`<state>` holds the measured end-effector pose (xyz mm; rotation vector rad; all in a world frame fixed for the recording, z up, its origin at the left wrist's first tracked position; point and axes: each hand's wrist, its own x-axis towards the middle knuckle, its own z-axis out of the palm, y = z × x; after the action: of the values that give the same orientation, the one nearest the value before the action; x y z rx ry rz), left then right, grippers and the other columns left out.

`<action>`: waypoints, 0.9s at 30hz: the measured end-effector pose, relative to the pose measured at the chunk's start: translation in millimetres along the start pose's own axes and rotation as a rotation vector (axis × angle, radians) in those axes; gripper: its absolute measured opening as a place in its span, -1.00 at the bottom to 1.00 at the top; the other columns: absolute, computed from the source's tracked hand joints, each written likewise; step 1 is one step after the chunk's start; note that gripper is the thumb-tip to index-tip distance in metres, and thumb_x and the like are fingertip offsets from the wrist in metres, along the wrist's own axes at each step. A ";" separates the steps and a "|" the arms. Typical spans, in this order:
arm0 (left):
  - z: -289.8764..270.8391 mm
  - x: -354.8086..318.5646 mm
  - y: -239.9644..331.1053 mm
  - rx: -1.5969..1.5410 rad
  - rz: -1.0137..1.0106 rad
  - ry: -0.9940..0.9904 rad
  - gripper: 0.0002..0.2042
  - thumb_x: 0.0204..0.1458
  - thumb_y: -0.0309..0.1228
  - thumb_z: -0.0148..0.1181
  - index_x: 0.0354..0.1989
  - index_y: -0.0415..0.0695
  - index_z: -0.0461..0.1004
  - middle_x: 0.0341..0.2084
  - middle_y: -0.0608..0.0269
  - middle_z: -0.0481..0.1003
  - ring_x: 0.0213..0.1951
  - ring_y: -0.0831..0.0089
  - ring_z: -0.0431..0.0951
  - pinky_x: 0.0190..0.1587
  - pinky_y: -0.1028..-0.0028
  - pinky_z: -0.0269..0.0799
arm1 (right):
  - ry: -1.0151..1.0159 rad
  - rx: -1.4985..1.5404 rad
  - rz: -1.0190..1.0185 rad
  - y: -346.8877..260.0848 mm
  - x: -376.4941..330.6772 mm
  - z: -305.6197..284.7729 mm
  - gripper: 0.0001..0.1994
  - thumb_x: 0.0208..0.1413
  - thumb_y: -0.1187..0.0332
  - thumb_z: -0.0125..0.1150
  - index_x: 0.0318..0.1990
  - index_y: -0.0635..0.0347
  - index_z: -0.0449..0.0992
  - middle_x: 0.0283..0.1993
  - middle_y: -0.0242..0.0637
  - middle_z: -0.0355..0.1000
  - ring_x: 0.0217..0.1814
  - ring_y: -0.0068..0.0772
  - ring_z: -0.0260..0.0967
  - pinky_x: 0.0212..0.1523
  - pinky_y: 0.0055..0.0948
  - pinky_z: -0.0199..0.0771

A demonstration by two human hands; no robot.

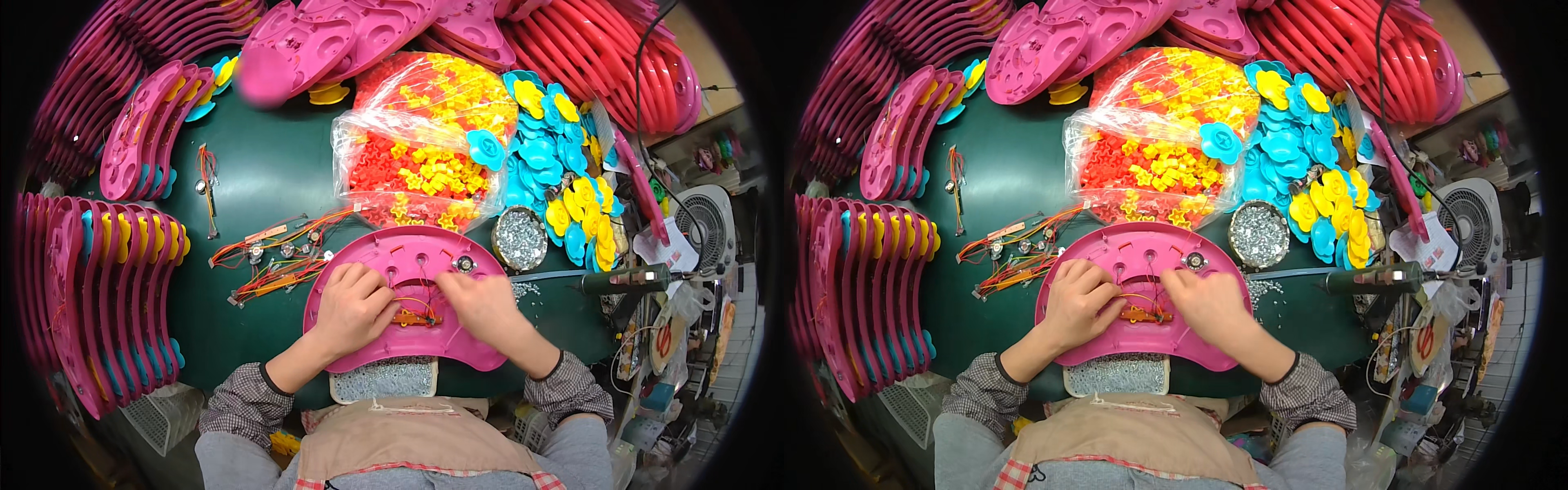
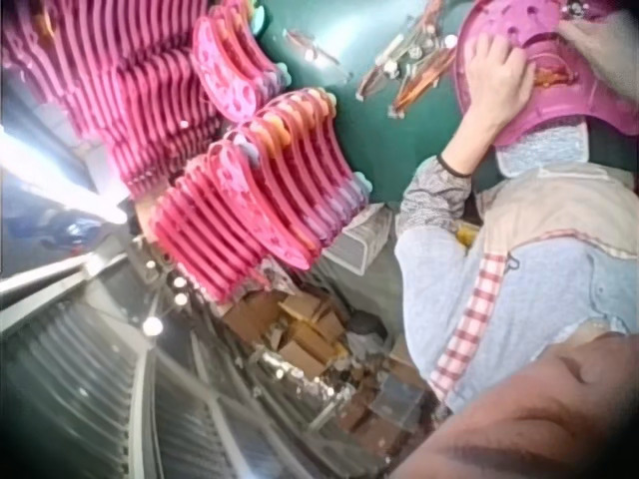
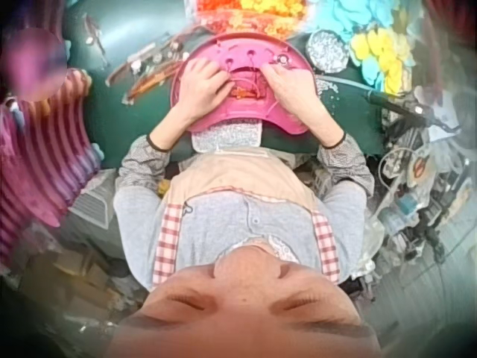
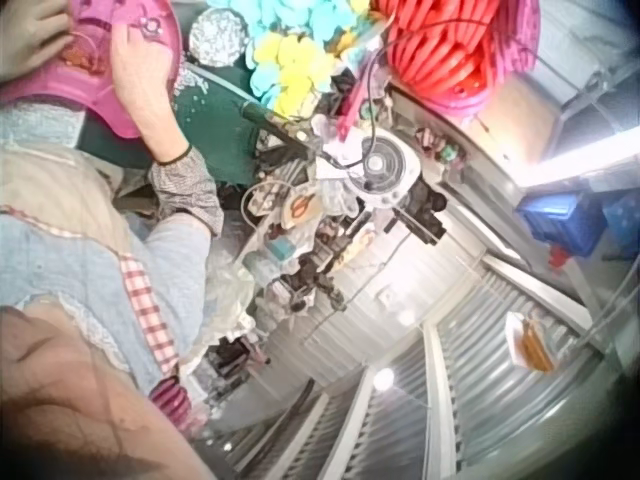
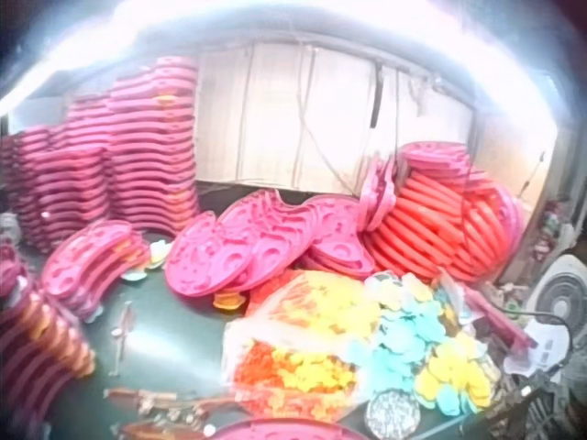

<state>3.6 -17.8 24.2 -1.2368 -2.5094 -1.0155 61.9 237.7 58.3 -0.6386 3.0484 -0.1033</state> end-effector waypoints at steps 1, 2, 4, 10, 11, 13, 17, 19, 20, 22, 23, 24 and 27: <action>2.3 -2.4 -2.0 0.007 0.001 0.006 -0.82 -0.10 -0.37 0.50 -0.35 -0.08 0.62 -0.36 0.32 0.51 -0.20 0.25 0.53 -0.01 0.23 0.39 | 0.003 -0.076 -0.028 -6.8 -4.7 4.0 -0.65 0.16 0.35 0.18 0.11 0.11 0.46 -0.20 -0.32 0.60 -0.55 -0.33 0.56 -0.59 -0.30 0.49; 3.8 -1.8 -2.3 0.015 0.003 0.020 -0.83 -0.10 -0.39 0.49 -0.36 -0.08 0.62 -0.36 0.32 0.51 -0.20 0.26 0.52 -0.02 0.23 0.39 | -0.014 -0.060 -0.001 -11.6 -7.5 1.5 -0.63 0.16 0.37 0.19 0.13 0.11 0.48 -0.19 -0.29 0.61 -0.50 -0.28 0.58 -0.55 -0.29 0.52; 5.6 -0.1 -2.4 -0.019 -0.001 0.038 -0.86 -0.07 -0.43 0.46 -0.36 -0.08 0.61 -0.38 0.31 0.51 -0.24 0.25 0.52 -0.03 0.23 0.39 | 0.026 0.075 0.038 -7.4 -8.0 -0.1 -0.63 0.14 0.42 0.20 0.14 0.11 0.52 -0.18 -0.24 0.62 -0.41 -0.19 0.62 -0.49 -0.27 0.55; -16.0 -1.8 25.7 -0.035 0.032 0.082 -0.88 -0.03 -0.47 0.43 -0.32 -0.11 0.62 -0.46 0.26 0.48 -0.32 0.26 0.51 -0.08 0.24 0.40 | 0.481 0.198 0.206 37.8 25.9 -3.5 -0.71 0.07 0.54 0.26 -0.03 0.08 0.63 -0.03 -0.24 0.62 -0.07 -0.11 0.60 -0.06 -0.17 0.58; -17.0 -3.8 32.8 -0.042 0.041 0.080 -0.87 -0.03 -0.48 0.42 -0.31 -0.11 0.62 -0.47 0.26 0.48 -0.33 0.26 0.51 -0.09 0.24 0.40 | 0.466 0.031 0.244 47.0 36.9 -8.2 -0.75 0.08 0.52 0.28 -0.07 0.08 0.64 0.02 -0.28 0.61 0.01 -0.14 0.56 0.07 -0.14 0.55; -18.3 -9.3 42.9 -0.031 0.049 0.053 -0.78 -0.02 -0.51 0.37 -0.15 -0.12 0.66 -0.44 0.27 0.49 -0.33 0.28 0.52 -0.11 0.25 0.42 | 0.498 -0.047 0.172 77.4 45.6 5.1 -0.81 0.07 0.50 0.32 -0.14 0.10 0.66 0.06 -0.31 0.58 0.09 -0.16 0.51 0.18 -0.06 0.46; -28.4 -50.0 36.9 0.040 -0.025 -0.019 -0.66 -0.02 -0.49 0.35 -0.01 -0.06 0.68 -0.29 0.29 0.57 -0.19 0.27 0.59 0.04 0.20 0.47 | 0.650 0.139 0.174 71.8 23.4 -3.3 -0.90 0.07 0.49 0.42 -0.25 0.15 0.67 -0.03 -0.28 0.60 0.06 -0.11 0.53 0.23 0.06 0.39; -29.5 -72.2 34.2 0.046 -0.031 0.034 -0.66 -0.02 -0.45 0.40 -0.01 -0.06 0.68 -0.20 0.27 0.61 -0.08 0.25 0.62 0.15 0.16 0.47 | 0.631 0.441 0.240 45.2 -9.3 -14.5 -0.90 0.12 0.53 0.37 -0.21 0.21 0.66 -0.13 -0.23 0.62 -0.08 -0.08 0.57 0.17 -0.02 0.49; -32.3 -88.3 37.6 0.024 -0.105 -0.003 -0.68 -0.01 -0.40 0.44 -0.03 -0.05 0.69 -0.04 0.24 0.64 0.08 0.23 0.62 0.29 0.09 0.40 | 0.558 0.652 0.294 28.4 -24.1 -13.8 -0.90 0.13 0.54 0.36 -0.20 0.22 0.65 -0.14 -0.21 0.62 -0.12 -0.06 0.57 0.14 -0.02 0.52; -33.7 -97.7 42.1 0.049 -0.096 -0.043 -0.71 0.00 -0.40 0.45 -0.06 -0.05 0.69 0.01 0.24 0.64 0.14 0.23 0.60 0.29 0.08 0.39 | 0.351 0.558 0.174 9.4 -58.1 -1.9 -0.73 0.12 0.52 0.33 0.00 0.23 0.64 0.02 -0.13 0.62 0.09 -0.05 0.58 0.31 0.02 0.47; -32.9 -97.2 42.6 0.058 -0.084 -0.062 -0.72 0.00 -0.40 0.45 -0.07 -0.05 0.69 0.04 0.24 0.64 0.17 0.23 0.59 0.30 0.07 0.39 | 0.243 0.445 0.153 -0.1 -71.5 -4.5 -0.61 0.10 0.47 0.34 0.12 0.25 0.60 0.22 -0.11 0.54 0.31 -0.01 0.48 0.46 0.11 0.29; -31.9 -96.0 41.5 0.075 -0.065 -0.058 -0.73 0.00 -0.41 0.45 -0.08 -0.05 0.70 0.04 0.25 0.64 0.18 0.24 0.60 0.30 0.08 0.38 | 0.254 0.390 0.189 -10.1 -79.3 -6.9 -0.56 0.08 0.44 0.36 0.15 0.27 0.58 0.29 -0.11 0.49 0.36 0.01 0.43 0.48 0.13 0.24; -24.6 -87.5 31.6 0.122 0.015 -0.031 -0.76 -0.02 -0.42 0.46 -0.13 -0.05 0.71 0.01 0.29 0.67 0.17 0.27 0.62 0.30 0.09 0.38 | 0.417 0.403 0.304 -19.0 -98.4 -5.8 -0.50 0.04 0.38 0.39 0.17 0.32 0.57 0.32 -0.08 0.47 0.39 0.06 0.40 0.50 0.13 0.20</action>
<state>80.1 -76.1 21.9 -1.2426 -2.5394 -0.8317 159.4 260.2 66.5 -0.1336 3.3004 -0.9183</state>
